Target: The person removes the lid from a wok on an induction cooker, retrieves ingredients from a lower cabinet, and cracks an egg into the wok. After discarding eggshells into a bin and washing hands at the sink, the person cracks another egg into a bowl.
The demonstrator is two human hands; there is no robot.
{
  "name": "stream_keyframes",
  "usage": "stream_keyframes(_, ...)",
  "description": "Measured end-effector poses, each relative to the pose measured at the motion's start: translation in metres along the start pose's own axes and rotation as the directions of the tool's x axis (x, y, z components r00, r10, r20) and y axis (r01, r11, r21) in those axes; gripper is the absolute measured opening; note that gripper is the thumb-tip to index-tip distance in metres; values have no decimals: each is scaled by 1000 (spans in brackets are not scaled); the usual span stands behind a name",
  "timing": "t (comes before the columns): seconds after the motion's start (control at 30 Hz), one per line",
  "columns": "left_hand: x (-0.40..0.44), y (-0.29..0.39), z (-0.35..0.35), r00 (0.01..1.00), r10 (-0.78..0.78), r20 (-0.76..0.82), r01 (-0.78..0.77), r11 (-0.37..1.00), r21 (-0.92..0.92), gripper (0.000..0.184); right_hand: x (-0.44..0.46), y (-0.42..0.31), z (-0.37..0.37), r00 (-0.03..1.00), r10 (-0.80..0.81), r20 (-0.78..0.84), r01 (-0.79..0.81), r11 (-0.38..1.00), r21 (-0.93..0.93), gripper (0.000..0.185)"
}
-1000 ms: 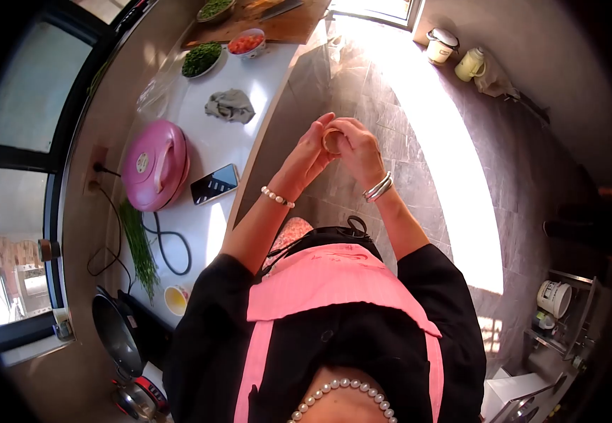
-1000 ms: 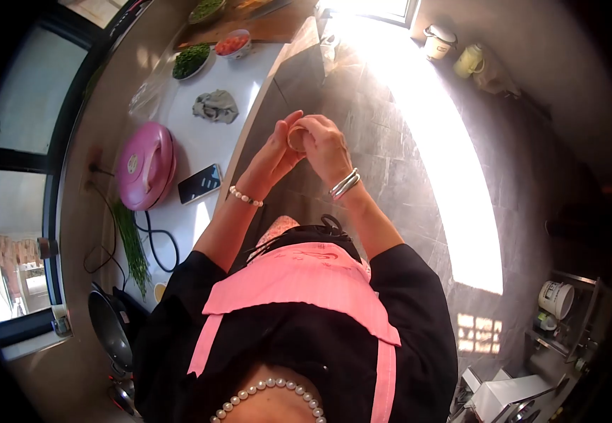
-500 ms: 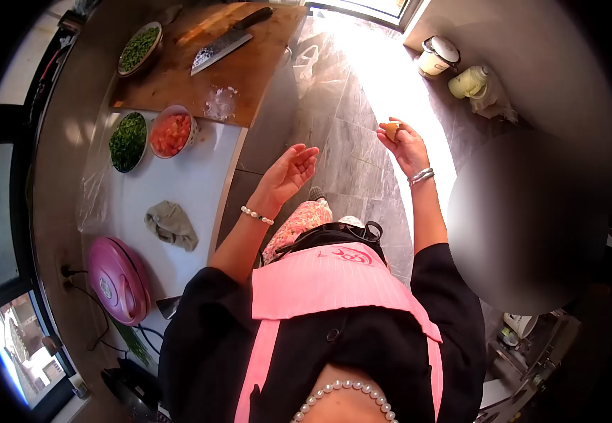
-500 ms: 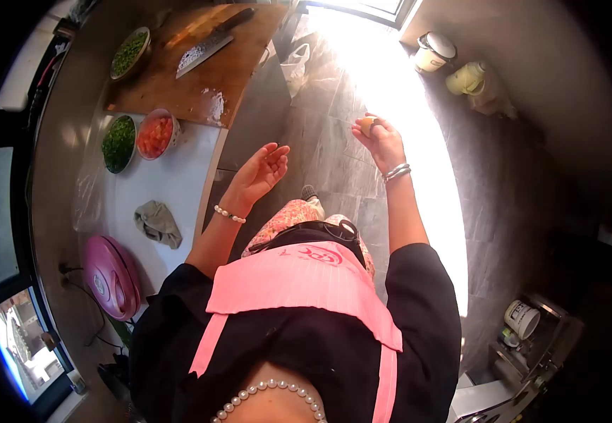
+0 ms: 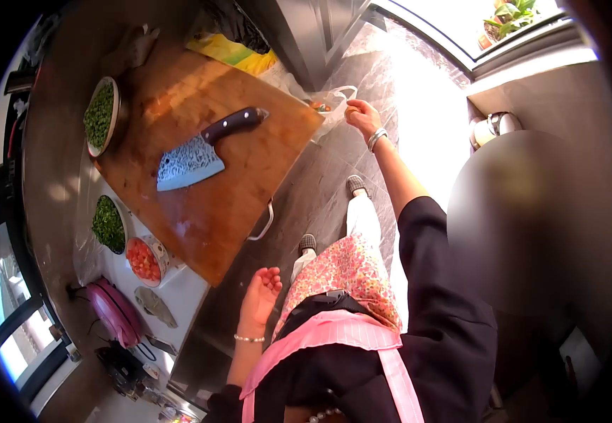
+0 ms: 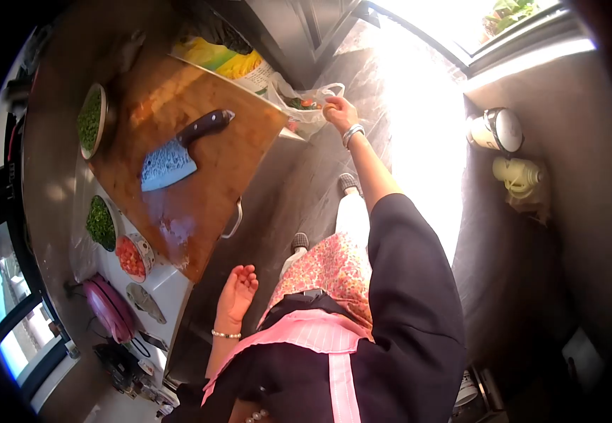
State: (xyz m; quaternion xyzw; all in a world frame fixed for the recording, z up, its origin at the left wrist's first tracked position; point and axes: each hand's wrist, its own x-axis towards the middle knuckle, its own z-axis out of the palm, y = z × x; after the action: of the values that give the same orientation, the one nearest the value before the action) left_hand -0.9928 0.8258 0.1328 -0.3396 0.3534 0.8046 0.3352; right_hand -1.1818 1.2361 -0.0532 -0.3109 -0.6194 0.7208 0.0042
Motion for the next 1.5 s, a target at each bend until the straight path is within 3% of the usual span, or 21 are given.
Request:
stream_keyframes(0.1,-3,-20,12,979,-39,-202,5,986,-167,16,84,17,21,986,-164,33,154,813,-561,43)
stream_keyframes(0.2,-6,-31,26,939,-39,-343,-53,965,-257,16,119,38,29,981,-64,183,182,629,-756,47)
stream_keyframes(0.27,-15,-34,32,920,-24,-391,-99,951,-293,15,109,31,25,993,47,112,45,713,-700,48)
stream_keyframes(0.4,-30,-41,45,911,66,-407,-228,903,-363,15,92,116,-20,970,-177,166,242,684,-688,32)
stream_keyframes(0.43,-37,-44,44,914,94,-395,-260,883,-392,15,92,157,-37,986,19,168,92,771,-630,30)
stream_keyframes(0.5,-56,-47,37,914,189,-359,-338,844,-417,15,24,121,-39,925,349,150,-267,878,-397,27)
stream_keyframes(0.57,-92,-68,26,876,302,-376,-466,731,-498,14,-19,145,-48,829,532,170,-416,791,-448,23)
stream_keyframes(0.6,-112,-82,23,867,333,-372,-494,679,-543,14,-29,126,-23,841,464,278,-298,827,-477,22)
stream_keyframes(0.67,-147,-99,6,820,366,-439,-570,574,-587,14,-77,133,-26,760,585,282,-377,752,-541,21)
stream_keyframes(0.77,-197,-114,-35,768,413,-489,-640,479,-601,14,-157,130,28,698,648,306,-233,609,-758,19)
stream_keyframes(0.8,-225,-135,-60,755,424,-501,-651,385,-655,13,-187,136,58,633,700,329,-135,520,-844,20)
stream_keyframes(0.83,-253,-158,-85,740,428,-520,-658,296,-693,13,-216,168,90,474,502,724,269,700,-661,20)
stream_keyframes(0.87,-268,-187,-104,725,432,-537,-651,176,-738,12,-250,171,124,362,489,793,340,723,-601,20)
stream_keyframes(0.9,-292,-212,-130,671,479,-565,-687,116,-717,13,-287,170,162,244,468,849,395,752,-528,19)
stream_keyframes(0.93,-320,-233,-144,590,506,-629,-742,33,-669,13,-358,139,207,312,650,693,193,671,-716,18)
stream_keyframes(1.0,-341,-270,-147,386,530,-755,-834,-149,-531,14,-403,143,255,159,644,749,307,689,-657,19)
stream_keyframes(1.13,-383,-359,-185,153,426,-892,-807,-467,-361,15,-523,159,324,-57,699,713,425,663,-616,19)
stream_keyframes(1.27,-413,-419,-184,51,186,-981,-704,-690,-167,14,-624,207,360,-124,832,540,548,511,-662,17)
stream_keyframes(1.33,-421,-456,-178,-78,99,-992,-604,-796,-32,14,-663,259,375,-194,884,425,604,449,-658,17)
stream_keyframes(1.4,-430,-496,-160,-98,-96,-991,-556,-820,134,14,-718,315,384,-39,951,306,801,212,-560,16)
stream_keyframes(1.5,-442,-541,-118,-143,-448,-883,-342,-815,469,14,-830,374,360,-202,974,100,947,220,-233,16)
